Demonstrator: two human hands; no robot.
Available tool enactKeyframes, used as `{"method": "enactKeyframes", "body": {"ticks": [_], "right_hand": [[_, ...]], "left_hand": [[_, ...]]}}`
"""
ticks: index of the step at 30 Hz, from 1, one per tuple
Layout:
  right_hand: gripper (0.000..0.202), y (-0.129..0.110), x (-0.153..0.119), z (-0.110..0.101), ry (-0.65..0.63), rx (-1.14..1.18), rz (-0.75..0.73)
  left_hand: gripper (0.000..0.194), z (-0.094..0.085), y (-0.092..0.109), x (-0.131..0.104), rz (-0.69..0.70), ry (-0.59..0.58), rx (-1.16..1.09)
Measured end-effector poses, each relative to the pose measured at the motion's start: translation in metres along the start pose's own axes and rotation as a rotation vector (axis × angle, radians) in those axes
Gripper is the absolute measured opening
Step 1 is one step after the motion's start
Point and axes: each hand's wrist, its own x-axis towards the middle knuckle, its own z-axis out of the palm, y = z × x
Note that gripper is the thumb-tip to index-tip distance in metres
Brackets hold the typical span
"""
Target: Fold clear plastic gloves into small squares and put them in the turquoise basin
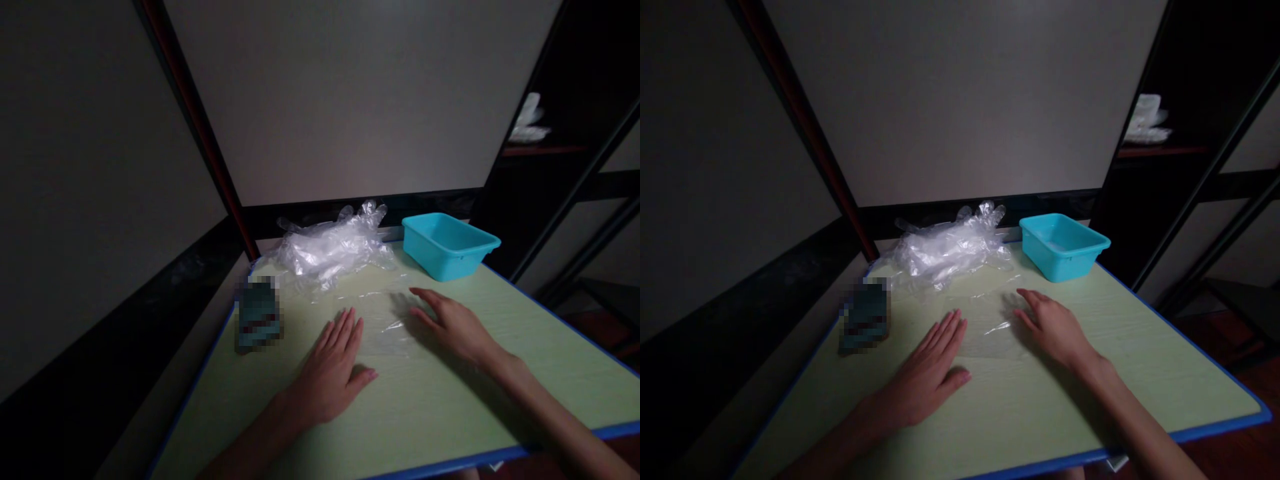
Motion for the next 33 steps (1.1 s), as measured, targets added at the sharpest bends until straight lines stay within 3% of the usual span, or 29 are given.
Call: {"method": "enactKeyframes", "body": {"ticks": [4, 8, 15, 21, 26, 30, 33], "right_hand": [[0.024, 0.019, 0.053, 0.005, 0.043, 0.034, 0.140], [0.019, 0.032, 0.078, 0.028, 0.120, -0.007, 0.262], [0.010, 0.042, 0.077, 0.045, 0.170, 0.011, 0.295], [0.009, 0.044, 0.077, 0.042, 0.209, 0.152, 0.195], [0.015, 0.037, 0.069, 0.029, 0.213, 0.342, 0.097], [0.021, 0.031, 0.062, 0.010, 0.108, 0.662, 0.017], [0.022, 0.027, 0.056, -0.004, -0.153, 0.872, -0.035]], "left_hand": [[0.055, -0.008, -0.011, 0.027, 0.119, 0.033, -0.105], [0.039, -0.007, -0.026, 0.060, 0.172, 0.081, -0.234], [0.031, 0.011, -0.033, 0.091, 0.131, 0.122, -0.527], [0.025, 0.016, -0.036, 0.097, -0.053, 0.092, -0.964], [0.020, 0.014, -0.038, 0.099, -0.082, 0.087, -1.050], [0.018, 0.015, -0.039, 0.100, -0.073, 0.095, -1.050], [0.018, 0.016, -0.039, 0.100, -0.074, 0.098, -1.069]]}}
